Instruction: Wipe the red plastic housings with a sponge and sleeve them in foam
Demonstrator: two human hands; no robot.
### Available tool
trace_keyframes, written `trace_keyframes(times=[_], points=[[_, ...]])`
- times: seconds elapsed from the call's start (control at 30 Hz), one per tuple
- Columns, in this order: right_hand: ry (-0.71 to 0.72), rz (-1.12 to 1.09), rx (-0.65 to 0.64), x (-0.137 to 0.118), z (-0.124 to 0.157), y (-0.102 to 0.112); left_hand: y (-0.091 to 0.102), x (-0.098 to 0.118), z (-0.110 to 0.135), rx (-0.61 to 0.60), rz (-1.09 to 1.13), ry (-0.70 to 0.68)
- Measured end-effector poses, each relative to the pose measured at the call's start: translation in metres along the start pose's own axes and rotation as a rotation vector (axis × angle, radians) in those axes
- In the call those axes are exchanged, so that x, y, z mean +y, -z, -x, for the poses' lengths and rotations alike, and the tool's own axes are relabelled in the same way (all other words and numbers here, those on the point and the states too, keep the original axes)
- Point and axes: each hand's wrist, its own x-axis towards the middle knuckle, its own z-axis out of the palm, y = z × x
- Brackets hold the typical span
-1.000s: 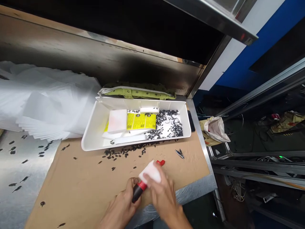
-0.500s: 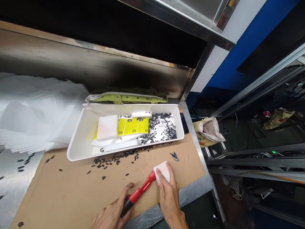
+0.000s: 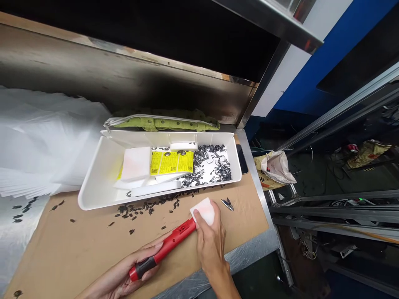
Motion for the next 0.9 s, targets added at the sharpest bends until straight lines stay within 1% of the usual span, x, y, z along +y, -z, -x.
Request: trace_keyframes(times=[0.13, 0.27, 0.4, 0.47, 0.6, 0.7, 0.9], points=[[-0.001, -0.015, -0.032, -0.001, 0.005, 0.004, 0.001, 0.002, 0.001, 0.005, -0.070, 0.039], [0.001, 0.019, -0.053, -0.005, -0.002, 0.002, 0.000, 0.004, 0.001, 0.027, -0.003, 0.026], [-0.012, 0.008, -0.010, -0.008, -0.004, -0.002, -0.003, 0.008, 0.001, 0.014, 0.010, 0.046], [-0.009, 0.024, -0.013, -0.008, -0.005, -0.002, -0.003, 0.010, 0.001, 0.004, 0.007, 0.057], [-0.008, 0.064, -0.101, -0.008, -0.007, 0.005, -0.004, 0.010, 0.002, 0.010, -0.038, 0.026], [-0.033, 0.096, -0.128, -0.009, -0.009, 0.013, -0.005, 0.007, 0.002, -0.002, -0.116, -0.032], [-0.029, 0.156, -0.264, -0.015, -0.018, 0.024, -0.010, 0.004, 0.005, -0.008, -0.184, -0.059]])
